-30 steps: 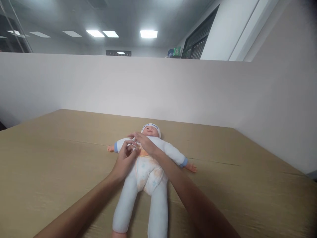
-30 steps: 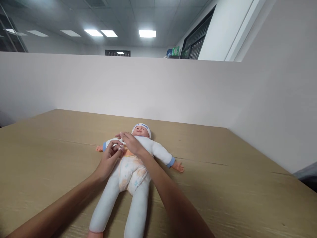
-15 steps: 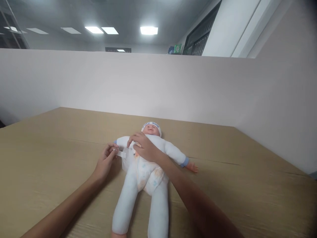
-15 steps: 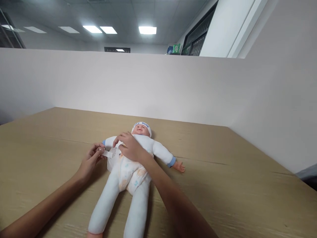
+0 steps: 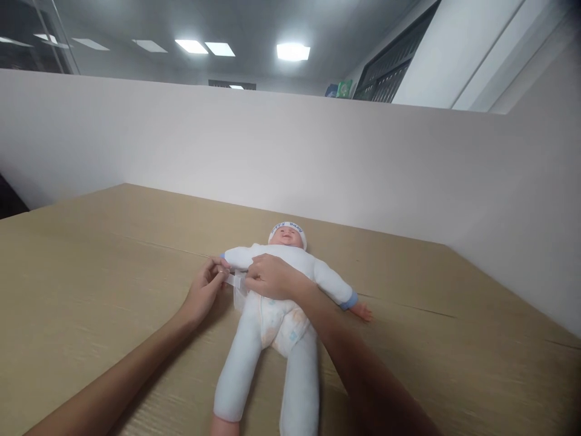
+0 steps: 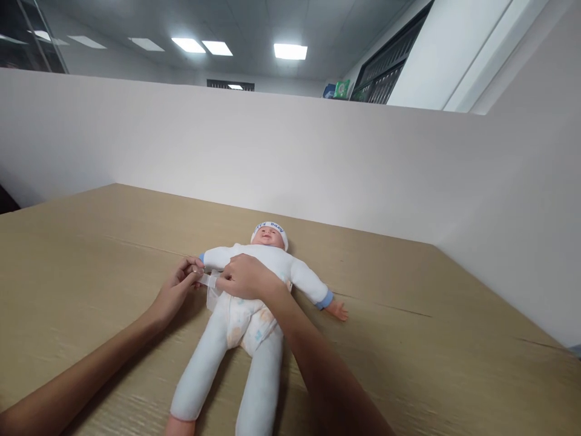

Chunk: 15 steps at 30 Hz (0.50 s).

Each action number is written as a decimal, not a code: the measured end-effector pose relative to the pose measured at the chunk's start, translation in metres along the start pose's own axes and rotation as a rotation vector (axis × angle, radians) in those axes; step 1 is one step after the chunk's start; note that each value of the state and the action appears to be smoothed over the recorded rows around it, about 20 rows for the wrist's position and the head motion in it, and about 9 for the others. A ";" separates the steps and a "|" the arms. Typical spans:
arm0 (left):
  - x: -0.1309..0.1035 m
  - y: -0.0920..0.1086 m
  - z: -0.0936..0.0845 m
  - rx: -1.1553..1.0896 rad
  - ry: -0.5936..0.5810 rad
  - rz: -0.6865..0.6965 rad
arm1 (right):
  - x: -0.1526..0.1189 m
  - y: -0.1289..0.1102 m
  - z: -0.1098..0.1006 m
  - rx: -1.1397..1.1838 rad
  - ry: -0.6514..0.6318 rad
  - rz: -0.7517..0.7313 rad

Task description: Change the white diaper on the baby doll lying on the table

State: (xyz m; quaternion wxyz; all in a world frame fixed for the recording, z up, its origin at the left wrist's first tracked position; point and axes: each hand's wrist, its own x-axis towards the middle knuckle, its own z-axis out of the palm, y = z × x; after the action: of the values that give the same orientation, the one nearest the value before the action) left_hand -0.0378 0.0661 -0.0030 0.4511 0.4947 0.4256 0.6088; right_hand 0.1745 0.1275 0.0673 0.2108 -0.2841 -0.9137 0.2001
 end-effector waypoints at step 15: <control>0.002 0.010 0.026 -0.076 -0.008 0.009 | 0.000 0.000 0.000 -0.031 -0.039 -0.062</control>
State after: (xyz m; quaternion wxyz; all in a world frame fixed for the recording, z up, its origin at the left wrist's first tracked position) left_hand -0.0133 0.0677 0.0110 0.4685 0.4814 0.3980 0.6248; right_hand 0.1746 0.1273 0.0670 0.1948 -0.2550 -0.9289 0.1849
